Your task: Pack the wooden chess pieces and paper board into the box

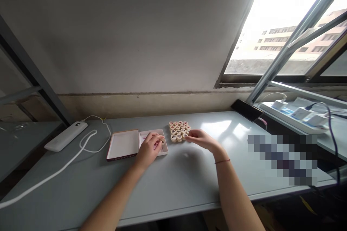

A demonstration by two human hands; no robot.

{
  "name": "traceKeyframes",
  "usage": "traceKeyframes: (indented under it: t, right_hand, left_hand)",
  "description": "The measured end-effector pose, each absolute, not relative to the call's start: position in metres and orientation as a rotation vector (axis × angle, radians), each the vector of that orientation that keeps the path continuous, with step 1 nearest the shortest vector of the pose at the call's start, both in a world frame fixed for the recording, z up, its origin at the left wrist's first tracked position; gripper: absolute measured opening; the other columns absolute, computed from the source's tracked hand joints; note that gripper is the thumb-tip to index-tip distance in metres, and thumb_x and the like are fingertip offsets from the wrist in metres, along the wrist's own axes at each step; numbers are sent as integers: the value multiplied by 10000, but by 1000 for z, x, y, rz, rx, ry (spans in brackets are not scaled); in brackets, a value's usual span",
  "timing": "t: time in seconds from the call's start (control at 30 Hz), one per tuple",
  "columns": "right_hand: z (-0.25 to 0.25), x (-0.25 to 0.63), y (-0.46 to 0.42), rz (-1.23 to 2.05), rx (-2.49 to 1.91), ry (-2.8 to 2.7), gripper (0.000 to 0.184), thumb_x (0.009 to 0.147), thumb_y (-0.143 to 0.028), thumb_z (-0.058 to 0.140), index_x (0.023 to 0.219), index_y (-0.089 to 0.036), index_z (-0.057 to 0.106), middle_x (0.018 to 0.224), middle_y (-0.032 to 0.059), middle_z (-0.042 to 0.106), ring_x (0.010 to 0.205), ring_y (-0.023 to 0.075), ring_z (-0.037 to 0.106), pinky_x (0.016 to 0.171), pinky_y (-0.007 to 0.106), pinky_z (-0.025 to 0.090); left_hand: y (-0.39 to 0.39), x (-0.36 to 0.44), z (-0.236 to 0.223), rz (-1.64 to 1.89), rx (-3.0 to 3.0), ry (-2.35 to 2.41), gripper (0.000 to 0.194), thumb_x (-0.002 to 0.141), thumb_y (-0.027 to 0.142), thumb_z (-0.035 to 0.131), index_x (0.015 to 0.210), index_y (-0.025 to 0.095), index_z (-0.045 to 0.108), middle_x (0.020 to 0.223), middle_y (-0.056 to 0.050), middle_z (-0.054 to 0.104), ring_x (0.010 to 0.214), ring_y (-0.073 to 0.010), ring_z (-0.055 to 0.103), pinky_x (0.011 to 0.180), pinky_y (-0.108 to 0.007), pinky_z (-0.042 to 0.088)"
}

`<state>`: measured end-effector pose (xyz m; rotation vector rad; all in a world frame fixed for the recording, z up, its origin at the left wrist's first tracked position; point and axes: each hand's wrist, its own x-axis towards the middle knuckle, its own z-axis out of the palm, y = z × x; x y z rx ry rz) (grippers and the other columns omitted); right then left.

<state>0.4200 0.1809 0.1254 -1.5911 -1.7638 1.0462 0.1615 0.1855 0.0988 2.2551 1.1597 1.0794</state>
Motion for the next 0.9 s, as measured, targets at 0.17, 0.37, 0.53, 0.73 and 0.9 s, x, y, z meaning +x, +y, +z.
traceKeyframes:
  t: [0.17,0.37,0.53,0.73,0.9]
  right_hand:
    - [128,384,182,1224,-1197,-1879,424,770,-572,588,851,-156,604,608,-49,377,553,83,293,478,218,218]
    - [130,369,177,1291,-1098,-1912,433,778,-583,582,795,-150,583,615,-42,376,556,81,305,475,216,230]
    - [134,366,175,1226,-1118,-1969,382,782,-539,596,742,-161,554,593,-54,352,536,75,295,468,215,218]
    - [136,406,177,1068,-1537,-1645,345,811,-485,476,710,-162,538,585,-33,386,537,88,321,470,220,226]
    - [127,434,179,1024,-1918,-1542,252,750,-363,485,591,-167,489,518,-49,314,495,82,266,465,232,201]
  left_hand:
    - [172,169,111,1183,2284,948,160,885,214,506,990,239,624,1021,-31,563,882,-122,608,829,-265,510]
    - [169,173,111,1239,2232,1061,144,885,207,511,954,240,633,984,-23,574,877,-126,607,826,-267,516]
    - [170,172,110,1234,2206,983,153,889,211,510,983,236,629,1014,-29,564,886,-124,622,800,-252,529]
    - [173,166,115,1189,2149,1073,200,912,268,463,1034,223,615,1077,-45,565,787,-108,627,790,-267,533]
    - [175,163,117,1156,2174,1097,212,911,270,435,1019,218,610,1050,-50,572,783,-114,601,780,-270,527]
